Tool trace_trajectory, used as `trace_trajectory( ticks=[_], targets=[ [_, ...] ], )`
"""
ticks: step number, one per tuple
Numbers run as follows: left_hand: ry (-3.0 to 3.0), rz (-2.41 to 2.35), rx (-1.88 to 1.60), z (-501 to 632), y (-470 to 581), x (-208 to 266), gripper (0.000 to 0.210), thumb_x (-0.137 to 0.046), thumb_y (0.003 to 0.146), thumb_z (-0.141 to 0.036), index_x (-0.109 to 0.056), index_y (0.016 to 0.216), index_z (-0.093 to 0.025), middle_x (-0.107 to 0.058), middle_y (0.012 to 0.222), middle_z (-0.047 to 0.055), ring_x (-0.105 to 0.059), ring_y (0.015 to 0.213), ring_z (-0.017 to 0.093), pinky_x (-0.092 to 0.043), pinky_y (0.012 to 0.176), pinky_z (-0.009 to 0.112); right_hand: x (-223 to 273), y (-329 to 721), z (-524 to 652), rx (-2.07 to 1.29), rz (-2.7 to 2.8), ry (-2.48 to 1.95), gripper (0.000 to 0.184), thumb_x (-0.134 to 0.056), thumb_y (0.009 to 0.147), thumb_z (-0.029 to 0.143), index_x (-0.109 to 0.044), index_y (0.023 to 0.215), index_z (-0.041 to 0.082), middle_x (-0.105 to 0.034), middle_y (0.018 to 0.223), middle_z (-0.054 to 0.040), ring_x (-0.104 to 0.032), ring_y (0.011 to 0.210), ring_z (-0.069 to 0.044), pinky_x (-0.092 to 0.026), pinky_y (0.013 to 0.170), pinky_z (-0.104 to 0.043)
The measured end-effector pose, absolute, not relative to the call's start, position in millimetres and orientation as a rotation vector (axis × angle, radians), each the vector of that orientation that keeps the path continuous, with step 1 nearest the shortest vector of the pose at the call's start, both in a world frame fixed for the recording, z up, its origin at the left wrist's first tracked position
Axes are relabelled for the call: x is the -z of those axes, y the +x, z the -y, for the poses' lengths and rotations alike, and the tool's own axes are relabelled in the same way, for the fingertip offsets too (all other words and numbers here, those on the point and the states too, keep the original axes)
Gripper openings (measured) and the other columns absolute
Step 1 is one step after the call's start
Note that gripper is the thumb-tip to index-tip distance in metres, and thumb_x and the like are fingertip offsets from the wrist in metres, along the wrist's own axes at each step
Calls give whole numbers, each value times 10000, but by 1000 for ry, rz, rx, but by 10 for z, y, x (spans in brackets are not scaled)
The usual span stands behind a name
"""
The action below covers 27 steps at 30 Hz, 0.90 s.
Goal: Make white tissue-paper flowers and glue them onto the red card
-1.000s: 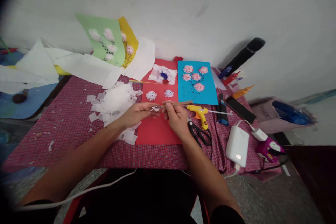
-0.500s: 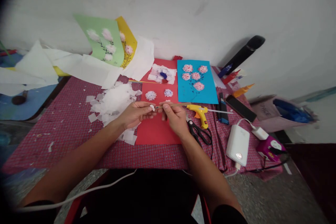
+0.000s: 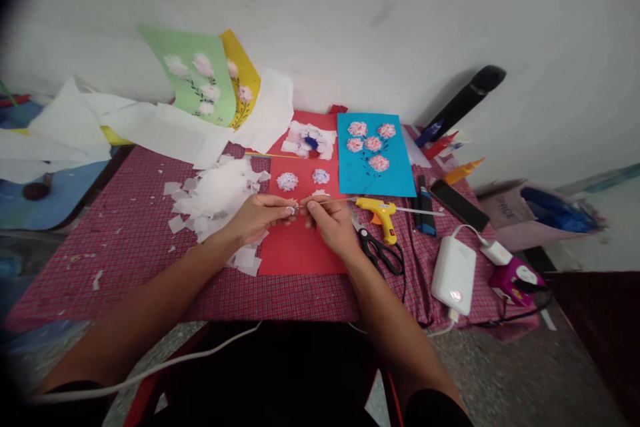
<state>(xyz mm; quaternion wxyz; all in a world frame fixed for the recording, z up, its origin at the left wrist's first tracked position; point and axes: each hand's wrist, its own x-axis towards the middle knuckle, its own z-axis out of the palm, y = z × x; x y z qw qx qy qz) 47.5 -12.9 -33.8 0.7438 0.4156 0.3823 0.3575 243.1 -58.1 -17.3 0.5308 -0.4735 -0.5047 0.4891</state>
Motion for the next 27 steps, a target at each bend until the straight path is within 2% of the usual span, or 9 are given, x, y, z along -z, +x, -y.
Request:
trace_trajectory(
  ticks=[4, 10, 15, 18, 20, 23, 27],
  targets=[
    [1061, -814, -803, 123, 474, 360, 333, -882, 761, -324, -825, 1028, -133, -811, 929, 79, -729, 831, 158, -600, 837, 341, 174, 2421, 564, -1164, 1177, -1144, 320, -733, 885, 513, -772, 888, 195, -761, 795, -40, -595, 519, -123, -466, 504, -275],
    [1414, -883, -806, 30, 335, 309, 438, -741, 844, -244, -763, 1277, -187, -812, 1103, 83, -757, 946, 190, -606, 919, 371, 190, 2472, 516, -1174, 994, -1149, 288, -755, 846, 470, -770, 881, 185, -735, 742, -26, -562, 471, -114, -413, 436, -253],
    [1910, -1123, -878, -37, 250, 297, 363, -622, 908, -189, -772, 1237, -223, -793, 1165, 83, -733, 1067, 235, -569, 1016, 422, 275, 2561, 463, -1109, 1113, -1326, 270, -707, 869, 440, -744, 806, 179, -706, 682, -19, -540, 466, -114, -404, 453, -251],
    [2183, -1045, -794, -25, 258, 322, 454, -687, 872, -196, -726, 1322, -231, -721, 1339, 102, -642, 1276, 293, -478, 1163, 489, 355, 2588, 442, -1052, 1292, -1432, 301, -644, 919, 428, -729, 760, 187, -685, 630, -12, -543, 483, -128, -406, 477, -258],
    [2288, -998, -682, -3, 271, 353, 649, -783, 808, -231, -646, 1442, -241, -625, 1476, 125, -549, 1396, 338, -414, 1225, 523, 392, 2583, 439, -1024, 1366, -1462, 335, -608, 944, 425, -713, 727, 193, -666, 600, -6, -547, 493, -136, -408, 490, -262],
    [2328, -1020, -554, 22, 292, 418, 850, -857, 767, -306, -535, 1552, -254, -532, 1552, 151, -487, 1448, 376, -385, 1242, 552, 408, 2537, 445, -1011, 1406, -1470, 334, -598, 950, 424, -702, 725, 200, -632, 562, 8, -551, 494, -145, -406, 498, -268],
    [2382, -1025, -543, 9, 309, 485, 697, -749, 885, -286, -533, 1544, -210, -599, 1460, 169, -540, 1385, 359, -413, 1206, 544, 410, 2460, 454, -1018, 1407, -1447, 259, -618, 914, 427, -721, 815, 212, -650, 602, 15, -549, 494, -149, -417, 497, -273]
  ],
)
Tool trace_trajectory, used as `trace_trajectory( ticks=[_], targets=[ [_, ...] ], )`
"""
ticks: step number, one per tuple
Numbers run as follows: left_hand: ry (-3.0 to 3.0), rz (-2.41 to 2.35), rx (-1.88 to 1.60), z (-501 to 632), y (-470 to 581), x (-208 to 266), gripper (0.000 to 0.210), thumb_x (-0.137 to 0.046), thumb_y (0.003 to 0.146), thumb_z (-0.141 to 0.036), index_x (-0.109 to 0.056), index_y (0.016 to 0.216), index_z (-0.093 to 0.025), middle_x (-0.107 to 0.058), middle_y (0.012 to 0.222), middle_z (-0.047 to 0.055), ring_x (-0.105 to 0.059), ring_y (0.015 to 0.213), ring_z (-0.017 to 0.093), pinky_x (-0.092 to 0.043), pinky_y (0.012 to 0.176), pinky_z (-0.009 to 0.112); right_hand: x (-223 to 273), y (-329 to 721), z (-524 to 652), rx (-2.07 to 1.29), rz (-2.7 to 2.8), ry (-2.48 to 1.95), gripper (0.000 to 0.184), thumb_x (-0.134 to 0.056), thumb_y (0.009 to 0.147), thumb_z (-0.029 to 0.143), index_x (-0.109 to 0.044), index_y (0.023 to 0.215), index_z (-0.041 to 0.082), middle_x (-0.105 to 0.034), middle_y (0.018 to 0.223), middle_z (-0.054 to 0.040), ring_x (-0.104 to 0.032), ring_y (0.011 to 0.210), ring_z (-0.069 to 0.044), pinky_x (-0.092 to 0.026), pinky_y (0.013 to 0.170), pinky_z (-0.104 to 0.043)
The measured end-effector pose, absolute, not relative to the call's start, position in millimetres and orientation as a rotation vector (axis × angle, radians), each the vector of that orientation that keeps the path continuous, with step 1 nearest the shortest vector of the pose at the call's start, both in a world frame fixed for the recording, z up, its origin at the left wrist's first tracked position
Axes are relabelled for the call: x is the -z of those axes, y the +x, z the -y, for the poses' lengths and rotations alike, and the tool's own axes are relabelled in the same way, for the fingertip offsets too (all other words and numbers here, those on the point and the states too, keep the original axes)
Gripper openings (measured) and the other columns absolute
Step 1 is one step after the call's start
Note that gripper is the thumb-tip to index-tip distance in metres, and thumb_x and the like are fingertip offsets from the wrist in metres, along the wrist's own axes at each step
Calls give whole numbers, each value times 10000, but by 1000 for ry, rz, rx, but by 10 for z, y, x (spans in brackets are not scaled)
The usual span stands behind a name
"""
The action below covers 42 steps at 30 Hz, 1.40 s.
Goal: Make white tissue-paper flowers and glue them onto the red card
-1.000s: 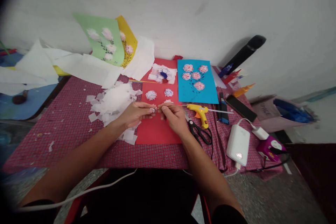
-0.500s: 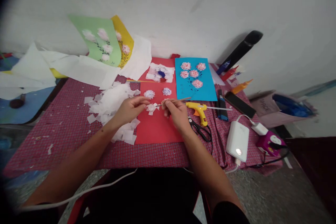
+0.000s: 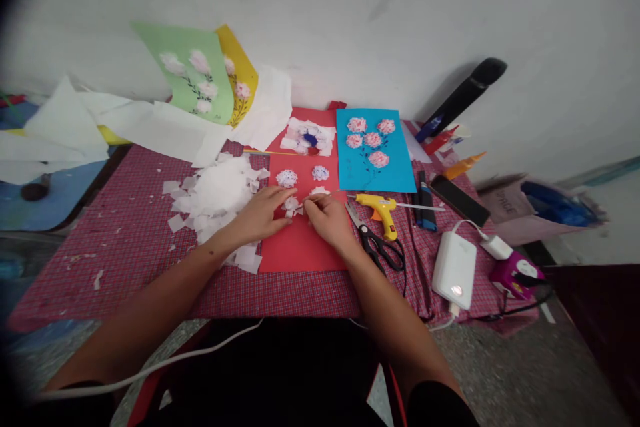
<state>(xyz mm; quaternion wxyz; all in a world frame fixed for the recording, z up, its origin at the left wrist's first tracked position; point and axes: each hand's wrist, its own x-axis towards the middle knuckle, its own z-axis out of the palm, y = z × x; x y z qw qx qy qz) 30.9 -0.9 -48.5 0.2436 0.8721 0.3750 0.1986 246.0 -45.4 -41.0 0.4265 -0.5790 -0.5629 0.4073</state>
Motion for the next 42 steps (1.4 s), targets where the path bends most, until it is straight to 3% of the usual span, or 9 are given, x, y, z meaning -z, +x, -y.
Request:
trace_trajectory(
  ticks=[4, 10, 34, 42],
  targets=[
    [2416, -1003, -604, -21, 314, 499, 505, -624, 955, -211, -601, 1459, -194, -668, 1366, 151, -602, 1304, 321, -462, 1153, 509, 420, 2430, 464, -920, 1464, -1444, 235, -614, 909, 413, -732, 908, 211, -737, 759, -25, -621, 590, -169, -480, 571, -286],
    [2427, -1023, -642, -38, 339, 511, 425, -581, 950, -147, -665, 1366, -168, -705, 1300, 156, -633, 1248, 313, -489, 1115, 496, 369, 2415, 509, -695, 1682, -1449, 204, -585, 958, 318, -750, 902, 212, -802, 915, -85, -730, 819, -231, -526, 766, -339],
    [2398, -1050, -696, -51, 382, 600, 422, -622, 950, -109, -659, 1358, -210, -743, 1299, 106, -668, 1241, 276, -533, 1102, 485, 394, 2366, 488, -593, 1867, -1407, 234, -528, 994, 290, -735, 933, 201, -780, 913, -108, -707, 796, -241, -498, 737, -356],
    [2400, -1042, -690, -51, 374, 593, 422, -602, 949, -122, -658, 1359, -203, -741, 1306, 113, -670, 1243, 281, -531, 1101, 478, 307, 2436, 519, -604, 1746, -1424, 224, -540, 991, 297, -721, 896, 206, -765, 842, -65, -700, 755, -220, -476, 701, -327]
  ],
)
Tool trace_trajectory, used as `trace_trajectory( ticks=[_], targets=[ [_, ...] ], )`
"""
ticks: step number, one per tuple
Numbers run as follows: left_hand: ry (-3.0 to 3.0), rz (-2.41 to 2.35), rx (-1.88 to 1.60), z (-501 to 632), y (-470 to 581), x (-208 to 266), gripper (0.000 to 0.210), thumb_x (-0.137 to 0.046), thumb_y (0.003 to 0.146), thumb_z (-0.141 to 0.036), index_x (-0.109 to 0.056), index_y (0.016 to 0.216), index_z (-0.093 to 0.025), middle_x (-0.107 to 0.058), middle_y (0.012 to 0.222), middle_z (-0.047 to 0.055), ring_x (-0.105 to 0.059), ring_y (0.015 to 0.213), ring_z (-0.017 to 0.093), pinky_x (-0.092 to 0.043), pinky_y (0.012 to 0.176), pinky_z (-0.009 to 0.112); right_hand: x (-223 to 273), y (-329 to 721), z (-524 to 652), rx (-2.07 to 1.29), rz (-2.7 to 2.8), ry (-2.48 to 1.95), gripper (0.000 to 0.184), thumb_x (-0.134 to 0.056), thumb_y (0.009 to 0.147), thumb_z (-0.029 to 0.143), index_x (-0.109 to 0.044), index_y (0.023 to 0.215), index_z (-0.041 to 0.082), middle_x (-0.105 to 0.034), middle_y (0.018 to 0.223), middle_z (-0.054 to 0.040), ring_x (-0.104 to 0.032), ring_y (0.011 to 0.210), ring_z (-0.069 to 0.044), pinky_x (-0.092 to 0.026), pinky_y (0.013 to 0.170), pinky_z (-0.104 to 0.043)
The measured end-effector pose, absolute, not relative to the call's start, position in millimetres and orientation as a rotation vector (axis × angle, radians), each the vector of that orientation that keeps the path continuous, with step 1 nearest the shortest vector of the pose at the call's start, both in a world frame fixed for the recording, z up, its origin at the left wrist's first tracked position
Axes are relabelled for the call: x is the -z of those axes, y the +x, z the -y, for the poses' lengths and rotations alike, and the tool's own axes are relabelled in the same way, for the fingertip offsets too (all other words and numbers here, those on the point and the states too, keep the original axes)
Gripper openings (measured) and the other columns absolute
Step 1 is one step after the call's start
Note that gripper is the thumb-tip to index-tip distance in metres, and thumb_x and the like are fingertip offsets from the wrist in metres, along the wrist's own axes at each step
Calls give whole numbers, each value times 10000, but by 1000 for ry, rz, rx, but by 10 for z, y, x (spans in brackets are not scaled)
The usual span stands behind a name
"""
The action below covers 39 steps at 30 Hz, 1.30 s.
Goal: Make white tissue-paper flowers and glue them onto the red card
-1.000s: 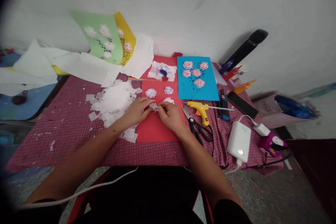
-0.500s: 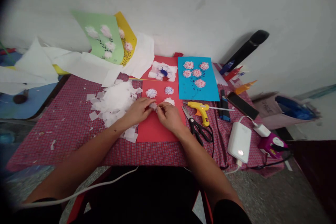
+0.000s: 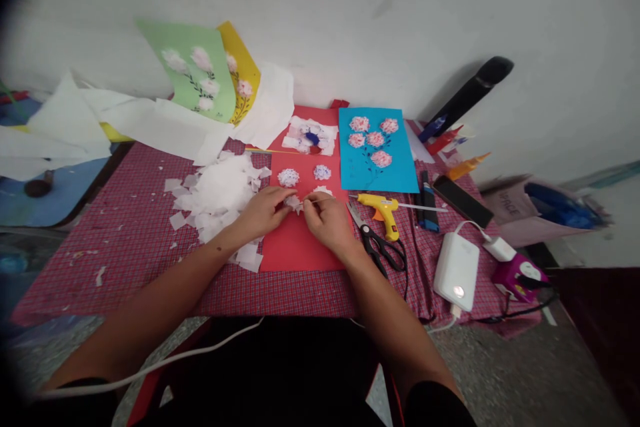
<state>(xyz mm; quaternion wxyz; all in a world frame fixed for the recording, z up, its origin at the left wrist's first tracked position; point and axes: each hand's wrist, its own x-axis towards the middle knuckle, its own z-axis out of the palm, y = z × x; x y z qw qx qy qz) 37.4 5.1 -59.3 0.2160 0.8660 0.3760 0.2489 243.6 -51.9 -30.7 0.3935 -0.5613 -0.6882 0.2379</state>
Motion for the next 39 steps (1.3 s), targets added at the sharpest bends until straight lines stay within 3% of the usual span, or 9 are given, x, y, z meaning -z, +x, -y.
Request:
trace_trajectory(
  ticks=[5, 13, 21, 25, 29, 35, 39],
  targets=[
    [2419, -1064, -742, -38, 378, 574, 458, -614, 940, -138, -644, 1395, -185, -724, 1342, 124, -654, 1276, 286, -520, 1127, 481, 296, 2505, 486, -620, 1612, -1465, 249, -528, 999, 351, -710, 908, 207, -741, 770, -32, -677, 696, -202, -462, 661, -310],
    [2317, -1089, -855, -32, 373, 546, 441, -615, 919, -144, -671, 1354, -196, -720, 1339, 109, -649, 1293, 275, -516, 1152, 469, 357, 2447, 405, -633, 1627, -1507, 216, -560, 958, 356, -713, 916, 210, -786, 927, -83, -730, 836, -245, -517, 764, -356],
    [1955, -1096, -1054, -56, 374, 572, 486, -554, 832, -47, -708, 1270, -191, -755, 1224, 84, -737, 1003, 187, -614, 955, 376, 400, 2473, 429, -787, 1508, -1422, 278, -561, 991, 430, -726, 1035, 210, -763, 932, -61, -702, 764, -201, -533, 673, -313],
    [1794, -1123, -1068, -90, 375, 597, 511, -519, 813, -32, -705, 1265, -180, -750, 1237, 99, -746, 1011, 181, -622, 934, 368, 286, 2473, 377, -856, 1511, -1389, 300, -572, 999, 455, -721, 1070, 204, -764, 938, -66, -673, 716, -180, -538, 658, -313],
    [1707, -1058, -986, -174, 197, 385, 430, -517, 850, -78, -717, 1220, -166, -777, 1174, 102, -744, 1056, 190, -608, 979, 391, 148, 2412, 328, -869, 1495, -1365, 286, -584, 1001, 461, -709, 1034, 206, -753, 881, -58, -650, 665, -168, -518, 615, -303],
    [1914, -946, -576, -247, -258, -118, 204, -590, 898, -249, -737, 1022, -183, -741, 855, 28, -651, 723, 143, -540, 682, 276, 190, 2217, 437, -964, 1474, -1271, 260, -596, 979, 452, -684, 937, 212, -749, 831, -48, -645, 658, -160, -511, 616, -289],
    [2026, -792, -296, -235, -350, -197, 169, -581, 852, -226, -727, 931, -193, -732, 839, 11, -648, 733, 144, -489, 681, 259, 224, 2143, 553, -943, 1787, -1186, 209, -602, 976, 362, -723, 880, 221, -776, 911, -65, -698, 801, -199, -532, 710, -318]
  ],
)
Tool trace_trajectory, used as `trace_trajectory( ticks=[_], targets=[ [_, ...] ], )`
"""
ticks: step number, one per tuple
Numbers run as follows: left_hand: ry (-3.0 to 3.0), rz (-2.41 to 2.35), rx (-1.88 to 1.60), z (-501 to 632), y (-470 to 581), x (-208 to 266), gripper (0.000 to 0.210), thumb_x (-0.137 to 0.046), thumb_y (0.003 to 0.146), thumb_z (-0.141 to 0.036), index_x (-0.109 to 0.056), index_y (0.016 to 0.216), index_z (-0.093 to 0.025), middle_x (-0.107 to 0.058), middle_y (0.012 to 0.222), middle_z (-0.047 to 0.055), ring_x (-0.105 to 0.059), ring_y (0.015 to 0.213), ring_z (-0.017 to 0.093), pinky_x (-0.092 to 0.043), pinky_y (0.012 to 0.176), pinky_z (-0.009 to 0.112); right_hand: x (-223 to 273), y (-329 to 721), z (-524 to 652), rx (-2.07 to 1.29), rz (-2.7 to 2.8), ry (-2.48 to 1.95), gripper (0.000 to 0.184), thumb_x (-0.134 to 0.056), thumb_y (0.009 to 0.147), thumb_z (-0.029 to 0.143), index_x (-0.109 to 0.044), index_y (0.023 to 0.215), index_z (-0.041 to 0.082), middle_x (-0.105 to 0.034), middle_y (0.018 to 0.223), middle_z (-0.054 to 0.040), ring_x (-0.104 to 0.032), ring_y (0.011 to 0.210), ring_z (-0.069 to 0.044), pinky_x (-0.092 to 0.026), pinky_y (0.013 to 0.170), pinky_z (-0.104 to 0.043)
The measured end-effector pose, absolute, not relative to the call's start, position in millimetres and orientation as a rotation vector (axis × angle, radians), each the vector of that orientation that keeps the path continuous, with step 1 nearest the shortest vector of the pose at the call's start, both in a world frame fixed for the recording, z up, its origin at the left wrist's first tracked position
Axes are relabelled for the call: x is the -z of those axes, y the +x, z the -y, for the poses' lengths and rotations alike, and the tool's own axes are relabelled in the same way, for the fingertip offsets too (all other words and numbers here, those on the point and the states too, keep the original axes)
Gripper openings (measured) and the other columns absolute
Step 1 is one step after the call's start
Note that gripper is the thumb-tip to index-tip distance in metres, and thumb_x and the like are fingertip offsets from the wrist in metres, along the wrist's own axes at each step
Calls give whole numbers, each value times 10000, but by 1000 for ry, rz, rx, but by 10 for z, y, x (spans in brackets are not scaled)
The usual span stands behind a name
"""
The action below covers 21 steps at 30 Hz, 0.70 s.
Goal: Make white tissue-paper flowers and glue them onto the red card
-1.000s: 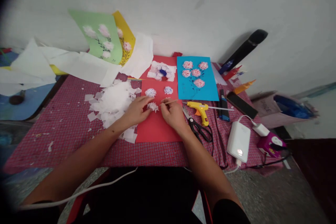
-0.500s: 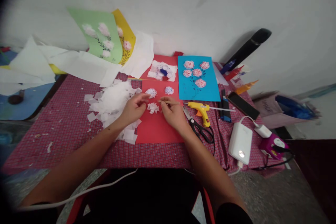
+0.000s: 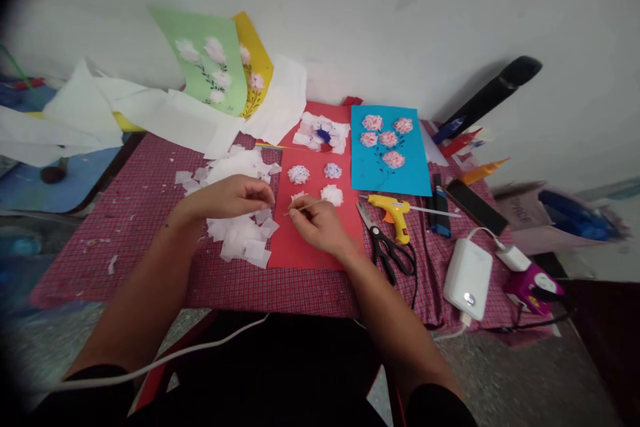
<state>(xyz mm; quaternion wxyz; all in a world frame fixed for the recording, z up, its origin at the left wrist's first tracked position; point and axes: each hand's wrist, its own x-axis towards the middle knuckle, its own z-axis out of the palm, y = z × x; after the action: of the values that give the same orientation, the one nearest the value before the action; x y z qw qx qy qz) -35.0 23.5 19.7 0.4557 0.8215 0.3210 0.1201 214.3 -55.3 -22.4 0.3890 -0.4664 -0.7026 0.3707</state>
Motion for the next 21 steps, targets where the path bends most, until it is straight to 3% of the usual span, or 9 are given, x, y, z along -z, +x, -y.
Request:
trace_trajectory(
  ticks=[5, 10, 21],
  targets=[
    [2116, -765, -296, -207, -301, -175, 180, -533, 828, -184, -704, 881, -202, -689, 794, -7, -594, 694, 127, -436, 662, 249, 248, 2021, 606, -894, 1982, -1091, 206, -559, 1009, 294, -746, 972, 217, -784, 939, -66, -702, 803, -195, -527, 718, -314],
    [2099, -772, -320, -206, -269, -155, 173, -536, 815, -184, -700, 865, -208, -693, 786, -9, -594, 693, 134, -438, 669, 255, 287, 1938, 609, -844, 2109, -1051, 199, -553, 1001, 266, -734, 935, 216, -788, 922, -69, -711, 817, -201, -541, 755, -331],
    [2158, -766, -260, -211, -247, -50, 206, -558, 797, -162, -716, 924, -202, -755, 882, 16, -671, 771, 161, -480, 698, 270, 187, 2148, 655, -841, 1805, -1192, 202, -599, 970, 354, -717, 861, 232, -766, 860, -59, -693, 759, -208, -523, 680, -329]
  ],
)
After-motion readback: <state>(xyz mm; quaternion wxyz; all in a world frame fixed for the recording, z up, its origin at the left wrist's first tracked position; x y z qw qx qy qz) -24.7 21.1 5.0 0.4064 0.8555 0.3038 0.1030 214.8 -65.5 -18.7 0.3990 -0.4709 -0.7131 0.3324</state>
